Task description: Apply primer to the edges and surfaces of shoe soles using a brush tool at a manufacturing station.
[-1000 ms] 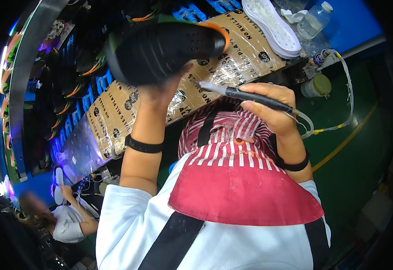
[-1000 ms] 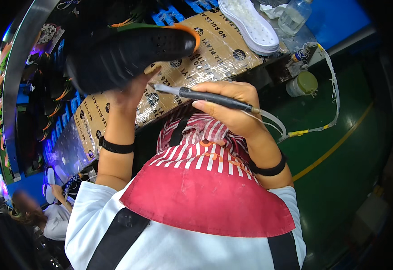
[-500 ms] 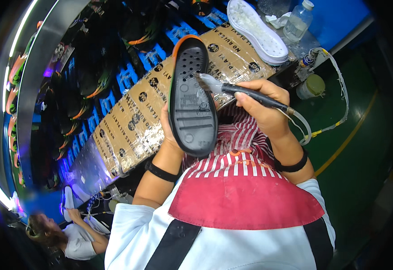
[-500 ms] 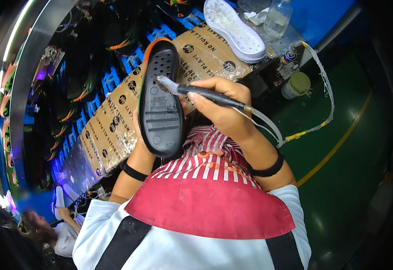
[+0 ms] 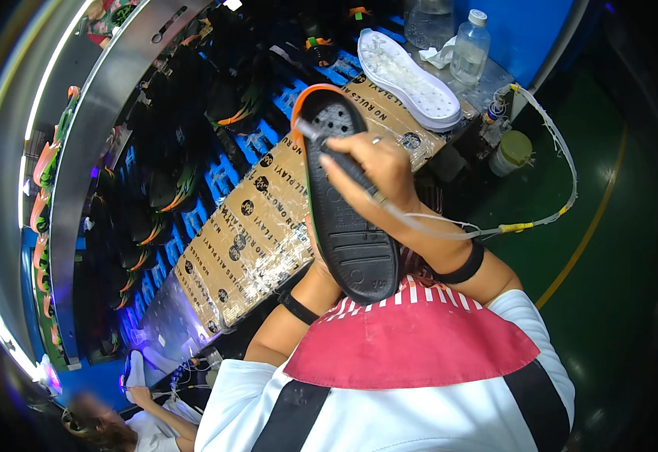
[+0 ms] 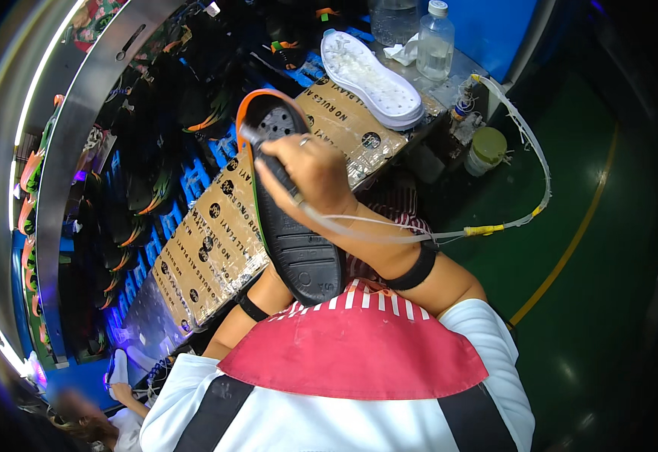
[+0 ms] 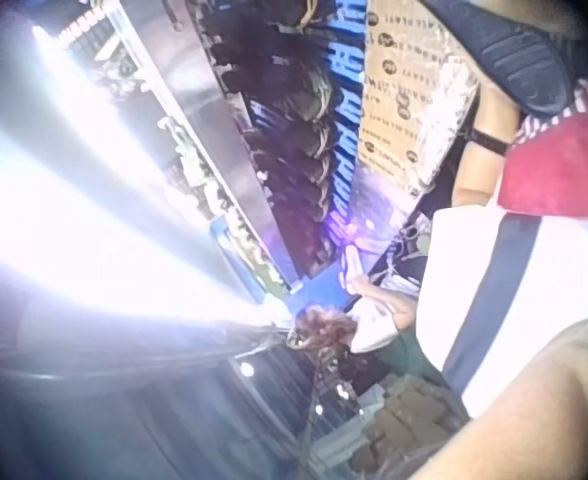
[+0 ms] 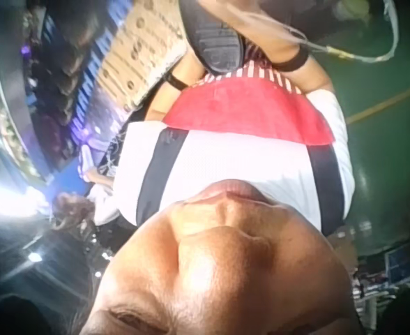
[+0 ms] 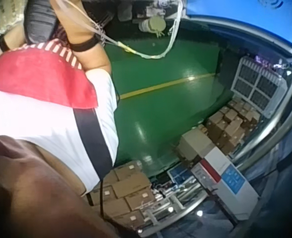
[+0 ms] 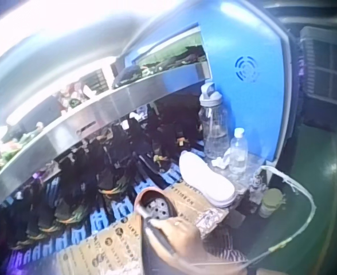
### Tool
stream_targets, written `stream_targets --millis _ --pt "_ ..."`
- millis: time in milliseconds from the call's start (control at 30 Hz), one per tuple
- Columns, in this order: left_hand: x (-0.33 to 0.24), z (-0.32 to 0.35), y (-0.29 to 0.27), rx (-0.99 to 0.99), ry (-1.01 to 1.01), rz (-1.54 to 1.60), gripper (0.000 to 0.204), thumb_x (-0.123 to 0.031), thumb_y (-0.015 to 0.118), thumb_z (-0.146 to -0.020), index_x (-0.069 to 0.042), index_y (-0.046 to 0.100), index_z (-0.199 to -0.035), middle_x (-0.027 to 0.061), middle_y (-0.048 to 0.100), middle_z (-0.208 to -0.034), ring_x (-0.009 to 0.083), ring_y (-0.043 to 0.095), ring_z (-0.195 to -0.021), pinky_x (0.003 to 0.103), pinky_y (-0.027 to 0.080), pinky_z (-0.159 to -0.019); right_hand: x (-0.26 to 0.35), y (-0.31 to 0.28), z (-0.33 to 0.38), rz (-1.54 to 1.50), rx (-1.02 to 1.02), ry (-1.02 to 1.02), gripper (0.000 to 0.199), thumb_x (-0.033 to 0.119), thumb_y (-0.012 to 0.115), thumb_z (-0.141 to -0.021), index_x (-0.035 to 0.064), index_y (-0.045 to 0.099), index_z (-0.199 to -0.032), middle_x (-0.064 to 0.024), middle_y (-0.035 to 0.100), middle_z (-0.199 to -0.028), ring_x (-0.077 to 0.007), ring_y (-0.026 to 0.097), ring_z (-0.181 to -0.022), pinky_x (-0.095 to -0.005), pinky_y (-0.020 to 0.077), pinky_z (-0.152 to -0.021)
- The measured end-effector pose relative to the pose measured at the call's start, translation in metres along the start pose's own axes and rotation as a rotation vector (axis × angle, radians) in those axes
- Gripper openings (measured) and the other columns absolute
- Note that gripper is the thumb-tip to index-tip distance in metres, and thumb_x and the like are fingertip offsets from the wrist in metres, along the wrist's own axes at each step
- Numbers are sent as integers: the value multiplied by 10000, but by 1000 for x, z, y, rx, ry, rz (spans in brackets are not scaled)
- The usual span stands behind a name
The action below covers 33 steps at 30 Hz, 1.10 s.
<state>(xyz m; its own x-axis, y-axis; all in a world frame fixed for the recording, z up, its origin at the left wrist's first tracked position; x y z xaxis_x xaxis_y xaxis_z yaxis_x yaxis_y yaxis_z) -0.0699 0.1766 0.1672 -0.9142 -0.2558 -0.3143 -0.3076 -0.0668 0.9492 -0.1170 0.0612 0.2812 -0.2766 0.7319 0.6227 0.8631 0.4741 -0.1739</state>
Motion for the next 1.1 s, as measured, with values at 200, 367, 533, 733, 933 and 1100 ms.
stream_targets --millis 200,367,533,733,933,1100 --pt "-8 -1 -7 -39 60 -1 873 -706 474 -764 -90 350 -1370 225 446 -1303 411 490 -1147 510 434 -957 16 -13 0 -232 23 85 168 81 716 -701 35 651 -849 -119 643 -706 -256 626 -617 -332 473 -567" --pt "-8 -4 -8 -40 57 -12 875 -708 477 -760 -94 350 -1371 218 443 -1309 402 489 -1152 506 428 -965 4 -15 -5 16 30 68 177 48 704 -725 -1 639 -881 -119 633 -710 -243 615 -604 -308 461 -558" --pt "-10 -3 -12 -62 87 -27 877 -709 481 -757 -99 350 -1373 212 440 -1315 393 489 -1156 502 421 -974 15 -8 1 -124 264 -162 170 49 707 -679 18 625 -825 -117 614 -694 -277 602 -606 -344 466 -558" --pt "-13 -1 -11 -95 130 -39 879 -711 486 -753 -104 349 -1374 204 437 -1323 383 488 -1161 497 413 -984 18 -22 -6 20 76 -58 173 35 695 -700 6 621 -853 -118 611 -689 -259 606 -599 -320 458 -537" --pt "-18 3 -25 -133 157 -29 881 -712 490 -749 -110 349 -1376 196 434 -1330 372 488 -1167 492 405 -995 25 -10 8 -205 347 -137 184 50 702 -679 20 620 -841 -113 609 -698 -268 598 -606 -334 467 -557" --pt "-23 3 -6 -152 250 -113 875 -700 508 -744 -117 353 -1379 157 443 -1342 318 478 -1195 475 375 -1026 15 -22 7 -63 92 -82 187 10 703 -680 3 625 -849 -119 614 -670 -258 595 -567 -321 454 -526"
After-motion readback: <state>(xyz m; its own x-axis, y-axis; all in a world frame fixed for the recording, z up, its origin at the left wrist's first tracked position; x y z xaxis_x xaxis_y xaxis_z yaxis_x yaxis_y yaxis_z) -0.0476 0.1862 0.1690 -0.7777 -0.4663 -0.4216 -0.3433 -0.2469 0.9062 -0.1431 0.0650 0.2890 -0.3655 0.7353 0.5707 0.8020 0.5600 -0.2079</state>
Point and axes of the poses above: each hand's wrist, its own z-axis away from the middle knuckle, its own y-axis out of the palm, x = y × z, the point moved 2 cm from there along -z, towards the middle knuckle
